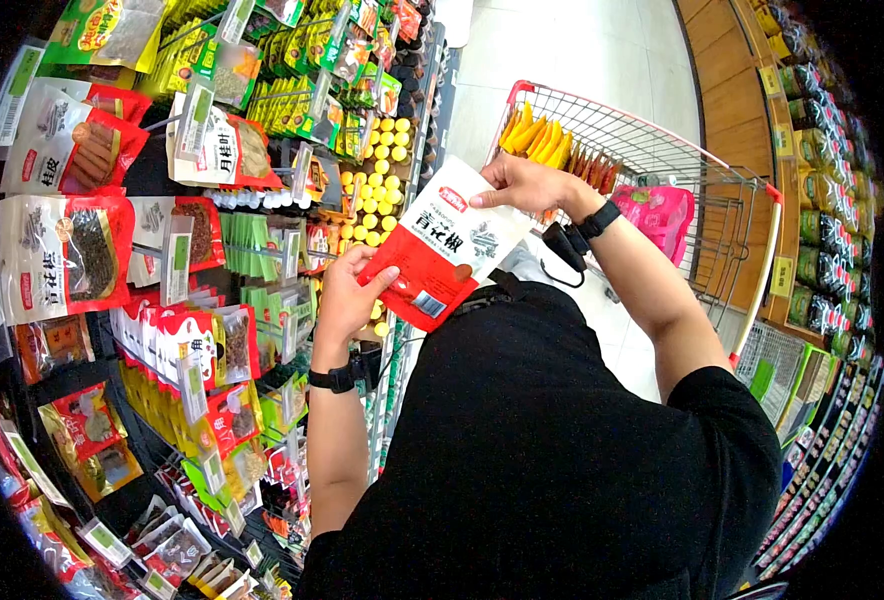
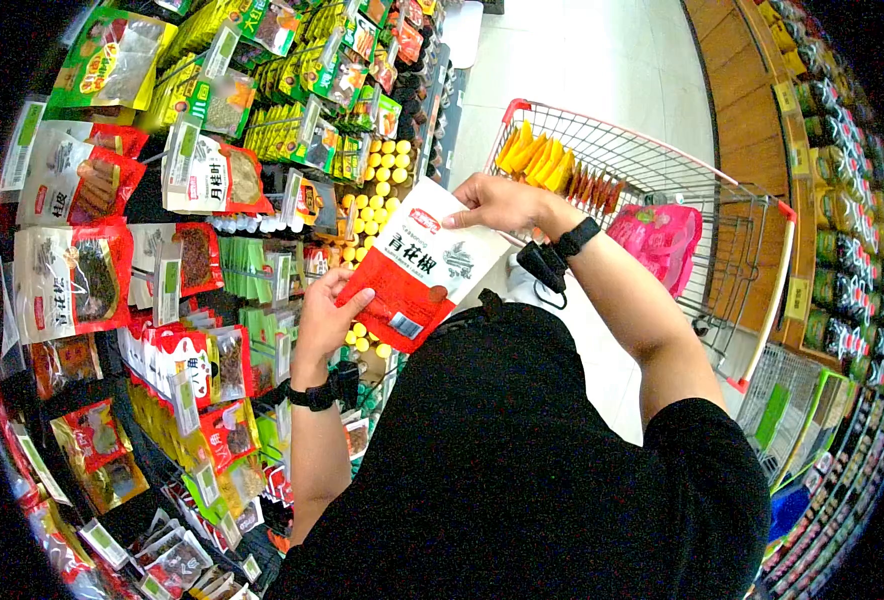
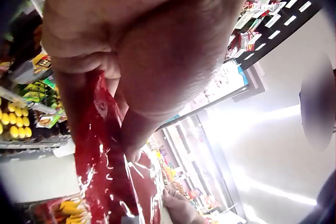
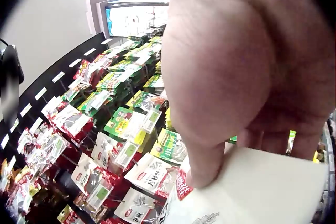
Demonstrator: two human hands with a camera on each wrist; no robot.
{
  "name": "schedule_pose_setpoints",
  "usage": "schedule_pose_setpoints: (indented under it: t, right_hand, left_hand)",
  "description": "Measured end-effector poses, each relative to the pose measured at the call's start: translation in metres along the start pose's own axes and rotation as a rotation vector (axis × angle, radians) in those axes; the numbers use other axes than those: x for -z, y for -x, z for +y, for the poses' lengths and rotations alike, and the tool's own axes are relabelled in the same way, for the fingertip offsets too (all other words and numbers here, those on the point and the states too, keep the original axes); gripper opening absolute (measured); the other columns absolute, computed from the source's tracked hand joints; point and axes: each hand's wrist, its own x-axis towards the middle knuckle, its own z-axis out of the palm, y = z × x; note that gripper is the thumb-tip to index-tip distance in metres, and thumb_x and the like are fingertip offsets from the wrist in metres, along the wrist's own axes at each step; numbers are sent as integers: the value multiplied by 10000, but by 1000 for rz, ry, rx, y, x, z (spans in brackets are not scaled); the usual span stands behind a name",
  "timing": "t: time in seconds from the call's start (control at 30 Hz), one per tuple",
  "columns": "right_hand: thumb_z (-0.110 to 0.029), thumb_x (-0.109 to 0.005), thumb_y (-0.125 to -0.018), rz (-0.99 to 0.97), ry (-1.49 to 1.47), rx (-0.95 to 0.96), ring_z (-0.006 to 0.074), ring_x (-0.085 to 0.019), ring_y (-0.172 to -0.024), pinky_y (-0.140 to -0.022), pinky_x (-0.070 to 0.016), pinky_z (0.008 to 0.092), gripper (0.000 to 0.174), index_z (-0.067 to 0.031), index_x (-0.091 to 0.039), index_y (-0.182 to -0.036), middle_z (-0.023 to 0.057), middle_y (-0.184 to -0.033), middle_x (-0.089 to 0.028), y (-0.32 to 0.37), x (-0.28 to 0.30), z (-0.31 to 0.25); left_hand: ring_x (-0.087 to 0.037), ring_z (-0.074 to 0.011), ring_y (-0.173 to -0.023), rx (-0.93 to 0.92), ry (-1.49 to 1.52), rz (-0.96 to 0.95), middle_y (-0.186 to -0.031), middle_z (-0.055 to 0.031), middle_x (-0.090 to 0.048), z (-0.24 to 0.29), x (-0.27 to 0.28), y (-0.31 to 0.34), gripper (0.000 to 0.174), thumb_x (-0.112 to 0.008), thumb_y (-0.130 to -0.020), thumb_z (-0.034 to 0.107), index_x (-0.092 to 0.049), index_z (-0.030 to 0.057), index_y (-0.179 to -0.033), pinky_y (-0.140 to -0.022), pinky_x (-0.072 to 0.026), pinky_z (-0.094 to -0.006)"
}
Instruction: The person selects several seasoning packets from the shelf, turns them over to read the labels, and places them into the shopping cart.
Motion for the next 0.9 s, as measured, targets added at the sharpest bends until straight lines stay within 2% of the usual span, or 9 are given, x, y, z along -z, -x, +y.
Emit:
schedule_pose_setpoints:
  t: [0.3,0.4,0.53,0.57,0.7,0.8,0.83,0.87,0.9]
  right_hand:
    - [-249,-649,-946,103,-222,-21,65,-627,-729,-668,-522,255,296,15,-690,-1073,19,-857,-711,16,10,19]
    - [-228,-663,-936,136,-348,-54,60,-621,-738,-658,-509,223,279,36,-692,-1019,20,-867,-701,31,13,9]
    - [-250,-657,-939,268,-96,-56,65,-625,-736,-677,-511,231,297,29,-694,-1033,13,-863,-703,50,25,16]
    - [-292,-650,-936,307,-81,-67,88,-609,-727,-658,-502,279,318,18,-703,-988,29,-840,-695,57,31,23]
    - [-290,-625,-938,578,226,-168,154,-585,-607,-575,-475,319,346,50,-672,-896,110,-684,-631,99,53,16]
    - [-305,-633,-950,703,233,-299,70,-501,-572,-496,-410,281,350,33,-652,-859,11,-656,-576,123,71,38]
    - [-320,-639,-948,721,253,-349,71,-500,-574,-496,-408,283,366,36,-639,-860,15,-662,-574,132,76,39]
    - [-307,-650,-938,776,265,-349,90,-518,-579,-503,-421,306,378,60,-646,-851,43,-647,-584,138,78,48]
    - [-295,-659,-915,779,346,-421,169,-574,-580,-532,-457,342,357,59,-665,-867,110,-656,-611,144,83,60]
  left_hand:
    - [-660,-116,-757,-40,192,62,-892,-87,-709,-28,-10,-42,114,-653,-920,53,-609,-9,-1004,-688,-529,-243]
    - [-666,-124,-745,101,244,66,-887,-84,-706,-41,-12,-54,112,-635,-943,99,-605,11,-1005,-665,-544,-252]
    - [-677,-147,-725,149,317,162,-868,-102,-703,-58,-26,-65,125,-612,-956,123,-591,8,-1002,-619,-552,-258]
    - [-681,-156,-710,160,321,191,-870,-115,-704,-62,-26,-65,134,-601,-961,130,-590,3,-1002,-584,-539,-254]
    - [-656,-140,-595,229,284,202,-786,-95,-701,-86,-21,-57,153,-624,-949,192,-608,41,-965,-509,-474,-220]
    - [-660,-136,-632,258,271,199,-831,-90,-702,-100,-23,-50,163,-605,-958,207,-602,46,-987,-514,-468,-221]
    - [-661,-135,-644,262,276,191,-838,-87,-700,-103,-24,-50,163,-605,-958,207,-600,47,-992,-521,-469,-220]
    - [-661,-134,-656,266,281,182,-845,-83,-698,-106,-25,-50,164,-605,-957,207,-598,48,-996,-529,-469,-218]
    - [-662,-134,-667,270,286,174,-853,-79,-697,-107,-27,-51,164,-606,-957,208,-596,49,-1000,-536,-470,-217]
